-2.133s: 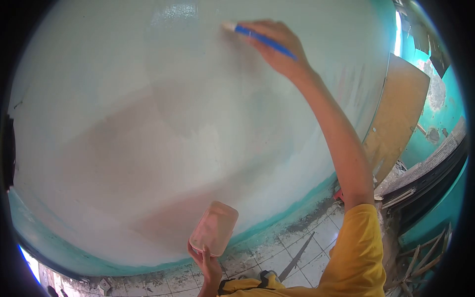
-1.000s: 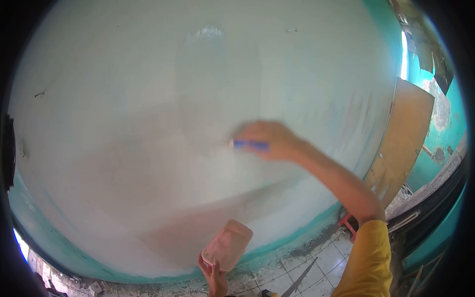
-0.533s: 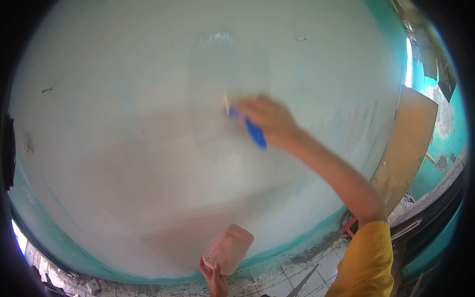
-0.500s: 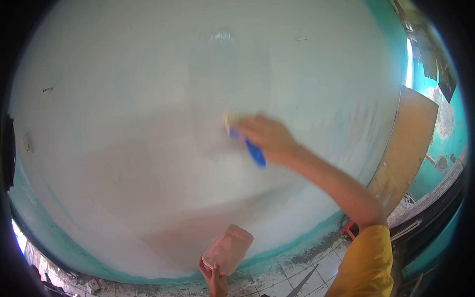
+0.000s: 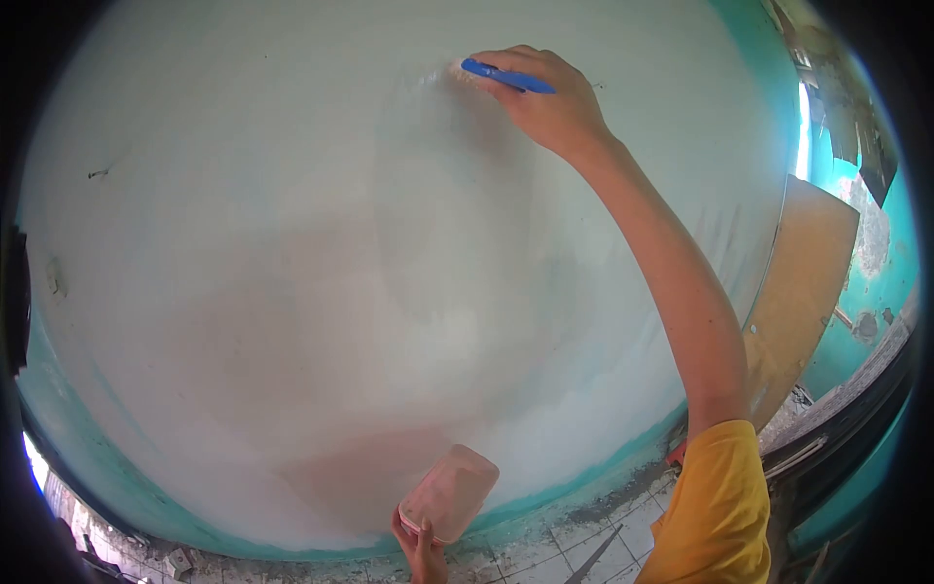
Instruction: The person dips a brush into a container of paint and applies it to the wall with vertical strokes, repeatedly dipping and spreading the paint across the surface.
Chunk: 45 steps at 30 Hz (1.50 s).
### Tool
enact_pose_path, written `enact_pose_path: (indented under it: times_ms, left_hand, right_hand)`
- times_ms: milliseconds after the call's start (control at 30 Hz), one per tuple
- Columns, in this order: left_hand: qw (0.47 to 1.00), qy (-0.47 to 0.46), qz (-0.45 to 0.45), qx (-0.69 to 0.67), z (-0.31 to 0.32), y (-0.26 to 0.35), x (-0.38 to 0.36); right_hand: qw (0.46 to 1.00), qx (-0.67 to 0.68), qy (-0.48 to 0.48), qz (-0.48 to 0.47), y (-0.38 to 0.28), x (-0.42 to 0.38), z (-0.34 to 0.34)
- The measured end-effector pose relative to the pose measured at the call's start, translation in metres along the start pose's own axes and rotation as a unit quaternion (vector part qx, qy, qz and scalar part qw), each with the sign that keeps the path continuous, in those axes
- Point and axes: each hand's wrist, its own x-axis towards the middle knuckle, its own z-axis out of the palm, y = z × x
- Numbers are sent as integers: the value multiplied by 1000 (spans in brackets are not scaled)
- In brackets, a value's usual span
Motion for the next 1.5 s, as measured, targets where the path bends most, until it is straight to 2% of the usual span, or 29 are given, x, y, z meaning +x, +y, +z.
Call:
enact_pose_path:
  times_ms: [67, 133, 200, 267, 300, 367, 433, 467, 500, 533, 567, 600, 633, 733, 767, 800, 900, 933, 967, 1033, 1067, 1100, 1167, 1200, 1233, 1267, 1367, 1433, 1500]
  left_hand:
    - [1000, -4, 1, 19, 0, 5, -1]
    - [999, 2, 3, 35, -11, -2, 1]
    - [999, 6, 3, 46, -16, -4, 2]
    - [998, -1, 26, 56, -18, -1, 1]
    - [998, 2, 25, 56, -21, -3, 0]
    - [993, -34, 36, 107, -29, -9, 1]
    - [997, -7, 28, 78, -6, 20, -5]
    - [998, 20, 16, 52, 2, 30, -9]
    - [998, 22, 15, 52, -3, 22, -8]
    - [998, 27, 17, 54, -12, 7, -4]
    - [998, 33, 19, 55, -17, -2, -1]
    - [998, 34, 19, 55, -17, -4, 0]
    - [998, 33, 17, 56, -18, -5, -1]
    - [998, 37, -2, 43, -22, -5, -7]
    - [999, 40, -16, 29, -24, -5, -8]
    - [999, 43, -17, 29, -25, -4, -9]
    - [998, 53, -10, 22, -30, -1, -8]
    - [999, 41, 10, -32, -32, -3, -6]
    - [996, 28, 28, -84, -34, -5, -5]
    - [996, 33, 32, -81, -32, -2, -6]
    - [995, 39, 38, -78, -31, -1, -7]
    - [996, 42, 32, -74, -31, -1, -8]
    - [995, 34, 32, -84, -31, -2, -9]
    - [996, 37, 25, -79, -30, -1, -10]
    - [995, 35, 27, -85, -28, 1, -11]
    - [995, 34, 31, -92, -27, 2, -11]
    - [995, 36, 36, -84, -28, 2, -11]
    - [996, 38, 38, -74, -29, 9, -11]
    - [996, 40, 42, -67, -30, 14, -9]
  right_hand:
    - [999, -11, 34, 12, -2, -11, 11]
    - [993, -33, -22, -107, -1, -62, 40]
    - [979, 43, -182, -78, -44, -122, 39]
    - [943, 148, -274, -121, -71, -174, 43]
    - [942, 150, -275, -122, -80, -178, 40]
    - [873, 137, -465, -48, -94, -180, 36]
    - [933, 150, -323, -51, -66, -153, 53]
    - [942, 128, -310, -31, -56, -122, 57]
    - [952, 162, -257, 37, -52, -88, 47]
    - [975, 101, -189, 60, -52, -56, 39]
    - [989, 121, -80, 43, -45, -32, 35]
    - [997, 70, 7, 8, -38, -14, 35]
    - [998, 25, 50, -21, -44, -1, 24]
    - [997, 27, 67, -11, -48, -17, 39]
    - [997, -9, 46, -64, -50, -44, 52]
    - [996, -30, -25, -76, -61, -80, 61]
    - [962, 93, -215, -137, -114, -184, 69]
    - [940, 132, -280, -143, -126, -203, 68]
    - [939, 133, -283, -141, -129, -204, 66]
    - [894, 173, -409, -59, -133, -201, 62]
    - [917, 171, -358, -46, -123, -191, 69]
    - [949, 155, -261, -85, -105, -173, 81]
    - [962, 122, -243, 40, -97, -100, 58]
    - [986, 116, -115, 1, -85, -83, 57]
    - [996, 56, -61, -29, -94, -63, 36]
    - [996, 59, -66, -24, -96, -65, 36]
    - [999, 17, 4, -33, -101, -95, 50]
    - [998, 0, -37, -51, -112, -159, 72]
    - [994, 51, -90, -34, -135, -232, 84]
